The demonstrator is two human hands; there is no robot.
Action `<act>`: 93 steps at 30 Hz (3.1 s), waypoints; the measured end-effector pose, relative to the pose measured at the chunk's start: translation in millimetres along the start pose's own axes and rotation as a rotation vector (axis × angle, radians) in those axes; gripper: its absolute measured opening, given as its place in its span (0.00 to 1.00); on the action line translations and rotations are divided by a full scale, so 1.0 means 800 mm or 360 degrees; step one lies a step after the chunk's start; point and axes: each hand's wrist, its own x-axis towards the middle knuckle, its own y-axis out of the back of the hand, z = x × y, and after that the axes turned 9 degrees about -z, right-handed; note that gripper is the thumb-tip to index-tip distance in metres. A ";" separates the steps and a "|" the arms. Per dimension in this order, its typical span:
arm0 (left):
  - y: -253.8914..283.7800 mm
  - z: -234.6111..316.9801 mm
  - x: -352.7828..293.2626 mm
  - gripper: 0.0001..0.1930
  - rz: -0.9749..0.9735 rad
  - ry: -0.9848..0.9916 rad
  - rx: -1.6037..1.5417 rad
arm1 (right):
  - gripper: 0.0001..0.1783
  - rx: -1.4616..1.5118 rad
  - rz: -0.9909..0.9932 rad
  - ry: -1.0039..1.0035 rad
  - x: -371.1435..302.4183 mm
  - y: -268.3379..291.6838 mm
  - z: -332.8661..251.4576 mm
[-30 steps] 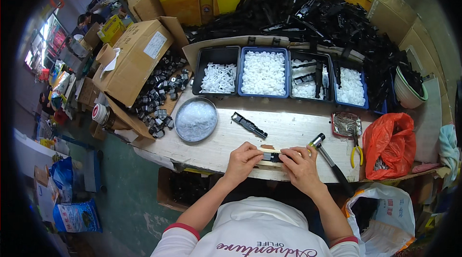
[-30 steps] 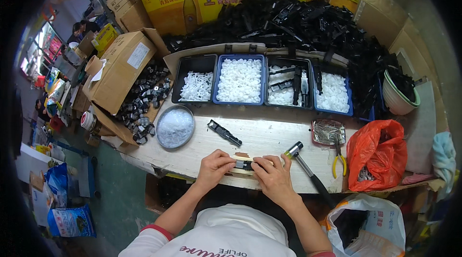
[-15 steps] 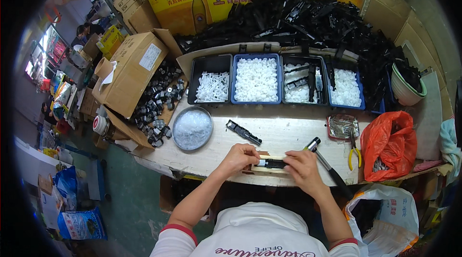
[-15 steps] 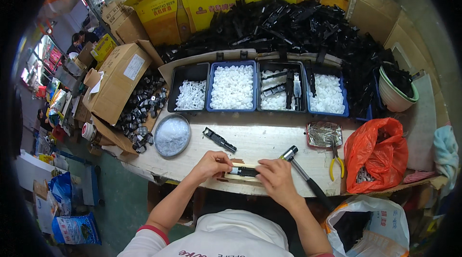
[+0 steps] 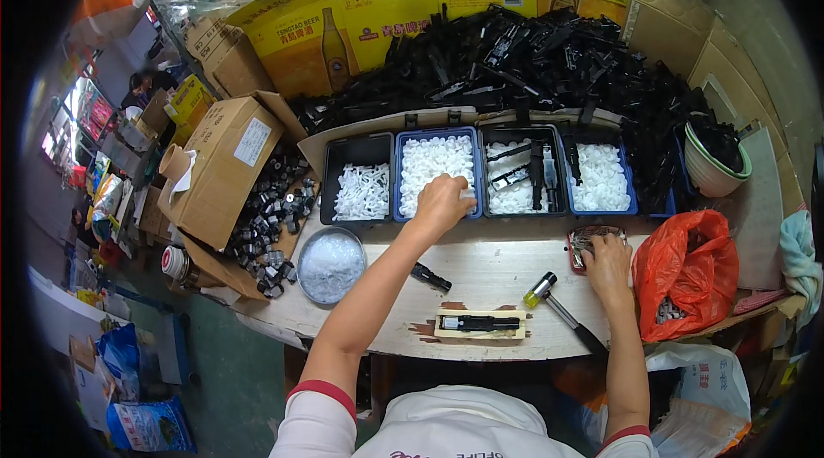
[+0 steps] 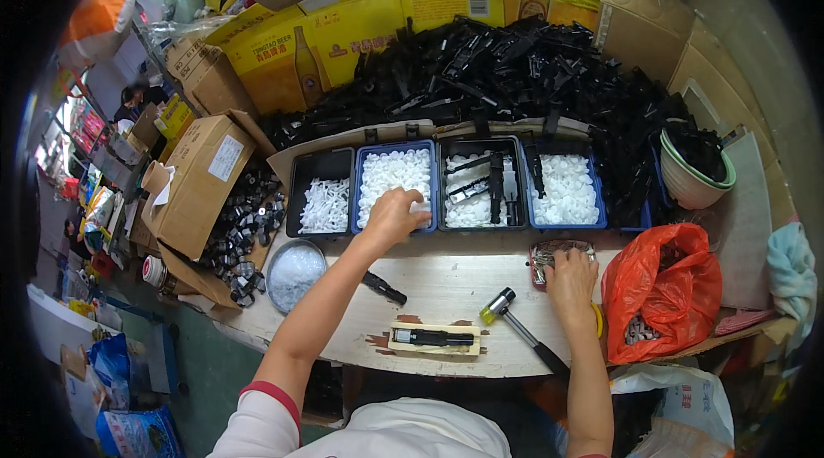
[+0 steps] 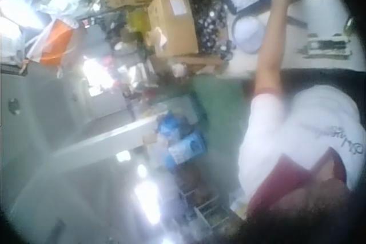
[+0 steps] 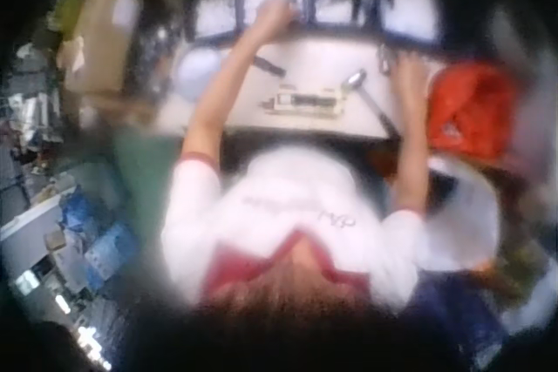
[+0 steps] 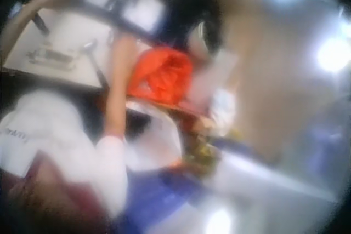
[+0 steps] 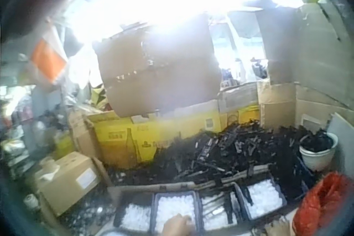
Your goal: The person assembles small metal lock components at a cluttered workbench. They pick up metal cylinders and black plastic lock bodies, insert the cylinders into the bodies, and use a hammer to tap them into place. The person repeatedly handles parts from trays and boxes, assembling them one by one.
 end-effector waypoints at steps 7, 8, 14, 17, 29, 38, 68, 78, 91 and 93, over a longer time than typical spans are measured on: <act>-0.012 -0.026 0.026 0.05 -0.0104 -0.0022 0.0159 | 0.04 0.0009 -0.0002 0.0100 0.008 -0.011 0.008; -0.011 -0.030 0.025 0.05 -0.0037 -0.0041 0.0045 | 0.04 0.0054 0.0045 0.0110 0.007 -0.010 0.007; 0.025 -0.030 -0.005 0.11 -0.0128 0.0363 -0.1182 | 0.04 0.0269 0.0133 0.0050 -0.004 0.001 0.009; 0.027 -0.026 -0.031 0.11 -0.0085 0.0263 -0.1728 | 0.04 0.0333 0.0141 0.0060 -0.006 -0.001 0.016; -0.016 0.051 -0.189 0.12 -0.0252 0.0249 -0.2378 | 0.01 0.1736 -0.0094 0.0074 -0.043 0.022 -0.047; -0.028 0.068 -0.217 0.23 -0.0402 0.0168 -0.2380 | 0.04 0.2197 -0.0700 0.0525 -0.081 0.044 -0.145; -0.036 0.072 -0.228 0.10 -0.0116 0.0163 -0.2529 | 0.07 0.0998 0.0191 0.1057 -0.075 0.048 -0.165; -0.032 0.041 -0.222 0.11 -0.0038 0.0122 -0.1629 | 0.05 0.0764 -0.0160 0.1129 -0.066 0.023 -0.157; -0.034 0.027 -0.221 0.11 -0.0261 0.0245 -0.1384 | 0.06 0.0526 -0.0200 0.1275 -0.067 0.000 -0.181; -0.030 0.030 -0.217 0.09 -0.0326 0.0213 -0.1246 | 0.05 0.0498 -0.0253 0.1258 -0.069 0.000 -0.179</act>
